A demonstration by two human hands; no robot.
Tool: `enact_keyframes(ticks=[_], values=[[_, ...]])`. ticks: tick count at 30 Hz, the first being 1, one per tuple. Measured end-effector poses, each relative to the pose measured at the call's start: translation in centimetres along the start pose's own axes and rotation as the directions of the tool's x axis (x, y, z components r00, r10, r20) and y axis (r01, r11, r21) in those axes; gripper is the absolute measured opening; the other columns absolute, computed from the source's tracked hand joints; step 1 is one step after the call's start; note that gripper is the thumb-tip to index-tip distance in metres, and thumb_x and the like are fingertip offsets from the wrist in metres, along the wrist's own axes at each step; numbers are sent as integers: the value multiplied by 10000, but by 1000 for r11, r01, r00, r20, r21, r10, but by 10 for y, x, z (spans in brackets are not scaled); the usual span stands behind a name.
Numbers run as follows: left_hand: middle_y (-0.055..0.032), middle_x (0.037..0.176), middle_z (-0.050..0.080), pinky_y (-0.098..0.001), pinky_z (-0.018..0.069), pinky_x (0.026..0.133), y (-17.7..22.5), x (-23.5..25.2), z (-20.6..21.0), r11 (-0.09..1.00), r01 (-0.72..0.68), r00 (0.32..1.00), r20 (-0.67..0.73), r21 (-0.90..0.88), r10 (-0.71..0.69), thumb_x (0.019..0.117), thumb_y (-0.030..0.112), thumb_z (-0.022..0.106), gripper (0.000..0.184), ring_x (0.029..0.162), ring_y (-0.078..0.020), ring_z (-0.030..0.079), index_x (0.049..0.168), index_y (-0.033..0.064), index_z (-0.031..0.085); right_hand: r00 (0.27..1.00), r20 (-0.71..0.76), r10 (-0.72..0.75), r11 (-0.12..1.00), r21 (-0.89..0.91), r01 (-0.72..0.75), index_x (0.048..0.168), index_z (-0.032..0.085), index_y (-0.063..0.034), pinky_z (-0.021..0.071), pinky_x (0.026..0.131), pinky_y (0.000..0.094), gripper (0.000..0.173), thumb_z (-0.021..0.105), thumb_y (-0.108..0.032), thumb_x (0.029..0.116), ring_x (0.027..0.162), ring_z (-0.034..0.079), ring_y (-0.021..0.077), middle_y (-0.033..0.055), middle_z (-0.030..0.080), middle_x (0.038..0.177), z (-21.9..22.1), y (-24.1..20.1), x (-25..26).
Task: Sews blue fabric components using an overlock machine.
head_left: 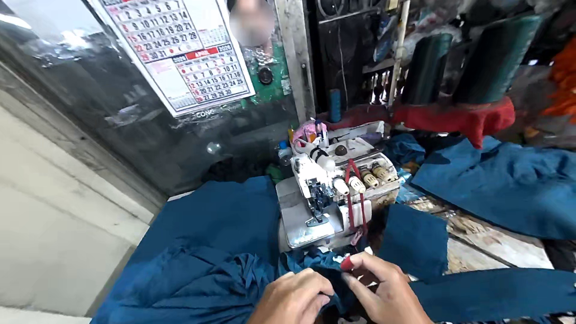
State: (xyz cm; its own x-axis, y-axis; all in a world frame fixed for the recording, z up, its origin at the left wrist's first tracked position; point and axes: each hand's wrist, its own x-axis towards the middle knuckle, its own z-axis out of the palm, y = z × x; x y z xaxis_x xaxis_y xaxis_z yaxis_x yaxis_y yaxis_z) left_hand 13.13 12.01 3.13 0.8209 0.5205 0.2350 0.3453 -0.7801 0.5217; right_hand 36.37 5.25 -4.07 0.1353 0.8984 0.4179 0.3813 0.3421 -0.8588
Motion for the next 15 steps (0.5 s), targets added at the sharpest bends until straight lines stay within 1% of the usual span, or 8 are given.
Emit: enact_keyframes(ticks=[1, 3, 4, 5, 7, 9, 11, 15], values=[[42, 1087, 724, -332, 581, 843, 4, 5, 6, 1000, -3, 999, -34, 28, 4, 1058, 243, 567, 172, 973, -85, 690, 1150, 192, 703, 1000, 0, -17, 1000, -6, 17, 1080, 743, -138, 650, 716, 279, 144, 726, -159, 938, 872, 723, 72, -40, 741, 1060, 2, 0, -1], [79, 1085, 736, -320, 581, 838, -1, 11, 21, 992, 31, 993, -121, 122, -16, 1050, 269, 580, 239, 957, -60, 698, 1268, 222, 667, 999, -10, -39, 999, -17, 38, 1076, 751, -143, 640, 726, 271, 140, 730, -166, 939, 877, 716, 69, -41, 740, 1062, 3, 0, -4], [91, 1072, 743, -319, 584, 835, -7, 13, 26, 986, 54, 986, -164, 161, -27, 1042, 280, 592, 292, 943, -52, 701, 1325, 234, 649, 998, -19, -53, 998, -27, 52, 1075, 755, -146, 636, 753, 272, 139, 734, -171, 940, 893, 712, 68, -42, 741, 1064, 2, 1, -5], [97, 1064, 746, -317, 584, 836, -13, 13, 29, 981, 70, 980, -199, 184, -33, 1038, 291, 600, 317, 936, -46, 700, 1347, 240, 648, 997, -29, -71, 997, -37, 70, 1065, 758, -146, 634, 783, 279, 132, 736, -167, 937, 915, 710, 72, -41, 743, 1062, 2, 2, -6], [96, 1089, 752, -302, 587, 844, -18, 9, 31, 979, 73, 972, -235, 189, -27, 1039, 300, 603, 270, 958, -39, 705, 1283, 237, 700, 995, -47, -92, 995, -47, 90, 1052, 758, -148, 632, 811, 293, 124, 744, -160, 929, 940, 710, 85, -38, 744, 1054, 0, 4, -7], [74, 1082, 758, -302, 588, 850, -15, 5, 29, 984, 53, 970, -244, 170, -11, 1039, 282, 610, 237, 969, -51, 710, 1235, 219, 727, 993, -60, -103, 994, -40, 101, 1061, 747, -137, 636, 819, 304, 143, 749, -147, 918, 929, 713, 91, -34, 742, 1042, 0, 7, -7], [55, 1087, 763, -313, 591, 870, -8, 3, 25, 988, 42, 971, -240, 151, -5, 1036, 260, 620, 235, 979, -67, 716, 1237, 202, 729, 992, -65, -108, 994, -29, 106, 1079, 733, -124, 641, 820, 307, 168, 753, -134, 912, 916, 718, 93, -33, 741, 1030, 1, 6, -4], [68, 1055, 759, -303, 587, 826, -12, 7, 34, 989, 31, 959, -283, 143, 11, 1035, 259, 616, 254, 934, -57, 708, 1264, 231, 725, 987, -29, -155, 986, -63, 153, 1020, 754, -142, 619, 873, 310, 96, 734, -134, 927, 960, 711, 94, -46, 749, 1016, 2, 5, -1]])
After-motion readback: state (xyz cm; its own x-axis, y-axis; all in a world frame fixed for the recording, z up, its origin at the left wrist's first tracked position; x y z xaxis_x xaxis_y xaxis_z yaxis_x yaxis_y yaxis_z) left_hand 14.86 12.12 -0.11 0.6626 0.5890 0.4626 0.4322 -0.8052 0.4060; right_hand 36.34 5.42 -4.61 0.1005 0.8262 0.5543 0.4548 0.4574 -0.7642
